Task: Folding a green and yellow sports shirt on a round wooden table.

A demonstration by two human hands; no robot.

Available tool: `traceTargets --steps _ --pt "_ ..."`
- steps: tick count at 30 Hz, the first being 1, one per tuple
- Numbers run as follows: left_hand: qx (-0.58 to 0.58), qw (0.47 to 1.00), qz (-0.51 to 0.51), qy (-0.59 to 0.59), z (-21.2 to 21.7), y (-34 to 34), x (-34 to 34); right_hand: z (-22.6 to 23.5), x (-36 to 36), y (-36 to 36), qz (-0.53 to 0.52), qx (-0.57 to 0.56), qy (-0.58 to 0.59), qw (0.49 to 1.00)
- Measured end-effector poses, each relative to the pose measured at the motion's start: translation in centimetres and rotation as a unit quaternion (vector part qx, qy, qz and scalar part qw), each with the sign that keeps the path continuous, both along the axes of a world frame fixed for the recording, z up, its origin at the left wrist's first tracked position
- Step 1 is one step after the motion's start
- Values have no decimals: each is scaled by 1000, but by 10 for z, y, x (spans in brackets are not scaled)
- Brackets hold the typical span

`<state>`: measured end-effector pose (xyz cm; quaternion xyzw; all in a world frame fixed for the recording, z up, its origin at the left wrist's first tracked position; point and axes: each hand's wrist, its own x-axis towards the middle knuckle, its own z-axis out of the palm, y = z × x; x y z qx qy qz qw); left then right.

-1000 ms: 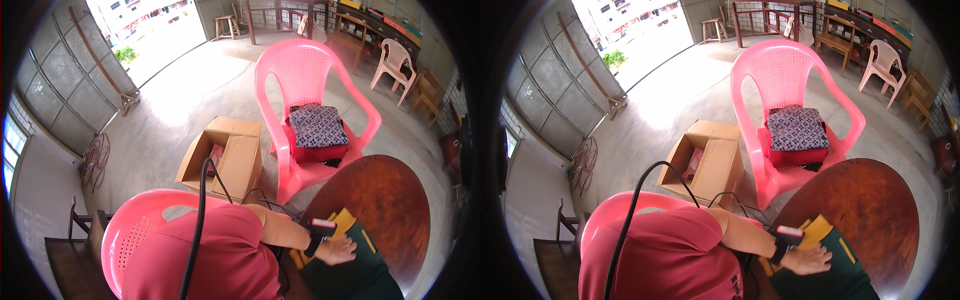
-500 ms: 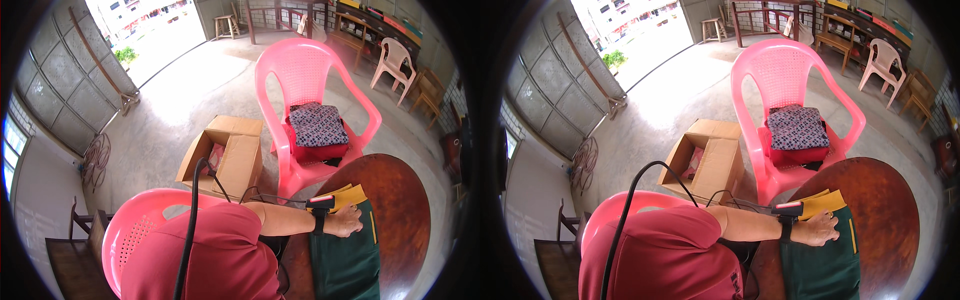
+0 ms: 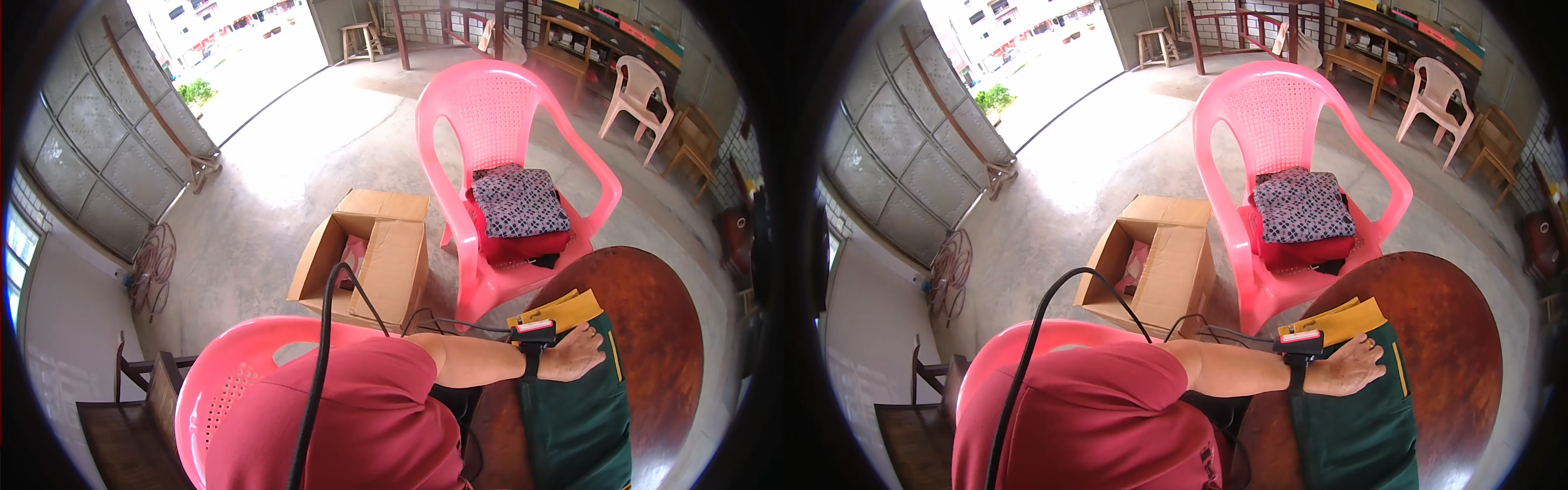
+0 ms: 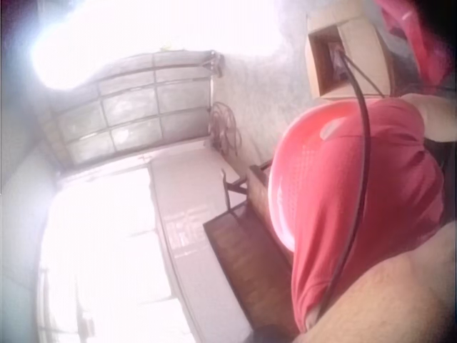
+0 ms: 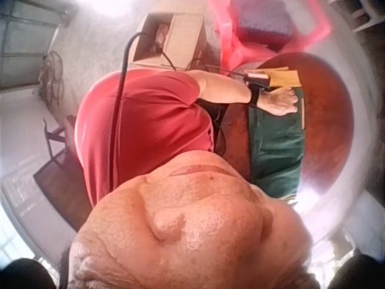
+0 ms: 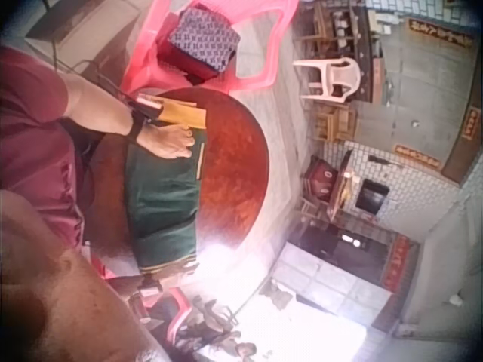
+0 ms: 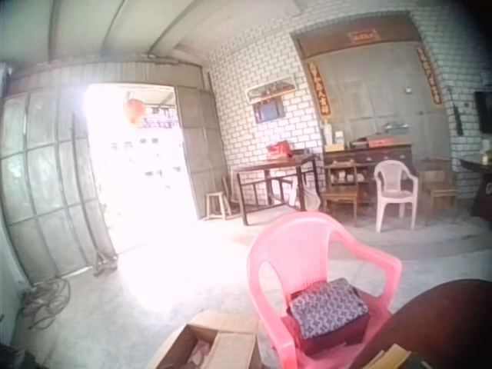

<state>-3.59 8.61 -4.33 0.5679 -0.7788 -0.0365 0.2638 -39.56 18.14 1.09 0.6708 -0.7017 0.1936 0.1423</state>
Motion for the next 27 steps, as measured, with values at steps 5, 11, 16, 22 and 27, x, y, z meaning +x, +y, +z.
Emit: traceTargets --steps 5,11,16,22,27 --pt "3 999 -39 -23 13 13 4 -16 24 -4 -10 -4 315 949" --pt "116 992 -46 -20 -6 5 0 -25 24 -8 62 -47 228 971" --pt "122 991 -49 -12 -2 10 -10 -88 -76 -40 180 -49 72 980" --pt "35 994 -94 -52 -7 30 -22 -79 -90 -29 384 -322 6 865" --pt "-118 979 -155 62 -11 36 -20 -75 -122 -8 314 -136 220 913"
